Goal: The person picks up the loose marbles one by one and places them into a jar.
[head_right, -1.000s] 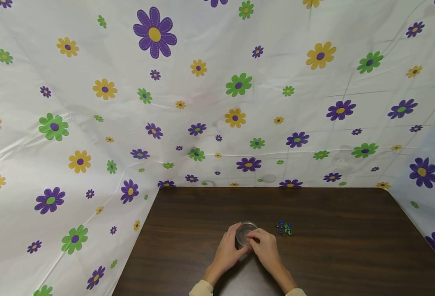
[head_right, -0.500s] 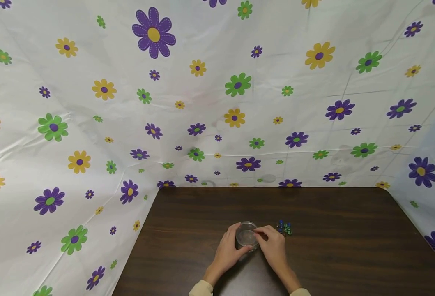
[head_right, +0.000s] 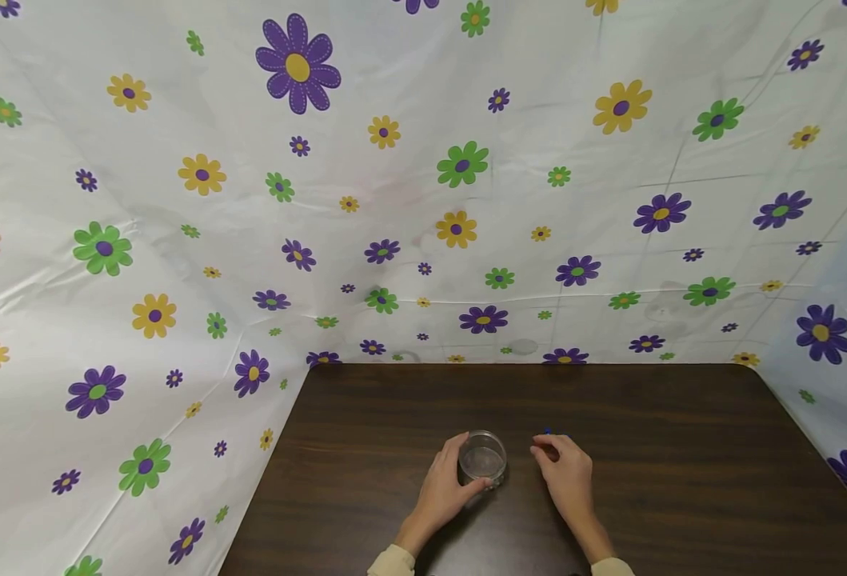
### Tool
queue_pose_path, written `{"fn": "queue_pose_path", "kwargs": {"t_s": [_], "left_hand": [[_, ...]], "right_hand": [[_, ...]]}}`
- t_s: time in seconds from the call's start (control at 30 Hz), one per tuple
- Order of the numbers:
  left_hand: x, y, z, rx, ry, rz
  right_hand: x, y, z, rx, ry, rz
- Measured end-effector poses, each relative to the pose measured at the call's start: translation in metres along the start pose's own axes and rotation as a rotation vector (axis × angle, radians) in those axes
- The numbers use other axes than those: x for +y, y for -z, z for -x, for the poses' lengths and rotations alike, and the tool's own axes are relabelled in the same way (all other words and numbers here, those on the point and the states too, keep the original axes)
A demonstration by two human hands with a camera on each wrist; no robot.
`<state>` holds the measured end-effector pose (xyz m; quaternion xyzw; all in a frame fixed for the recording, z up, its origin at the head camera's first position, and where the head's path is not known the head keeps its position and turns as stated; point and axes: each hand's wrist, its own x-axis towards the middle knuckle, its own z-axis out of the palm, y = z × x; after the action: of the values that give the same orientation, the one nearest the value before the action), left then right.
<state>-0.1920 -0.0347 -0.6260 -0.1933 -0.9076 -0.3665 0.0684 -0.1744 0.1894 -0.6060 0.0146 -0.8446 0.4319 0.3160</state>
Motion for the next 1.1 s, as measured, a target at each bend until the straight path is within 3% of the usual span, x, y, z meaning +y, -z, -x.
{"fn": "queue_pose_path", "kwargs": {"t_s": [0.43,1.1], "left_hand": [[-0.001,0.000,0.000,-0.001,0.006,-0.004],[-0.003,-0.001,0.000,0.007,-0.003,0.008]], "right_hand": [[0.021,0.011,0.002,-0.077,-0.172,0.098],[0.027,0.006,0.001,-0.127,-0.208,0.163]]}}
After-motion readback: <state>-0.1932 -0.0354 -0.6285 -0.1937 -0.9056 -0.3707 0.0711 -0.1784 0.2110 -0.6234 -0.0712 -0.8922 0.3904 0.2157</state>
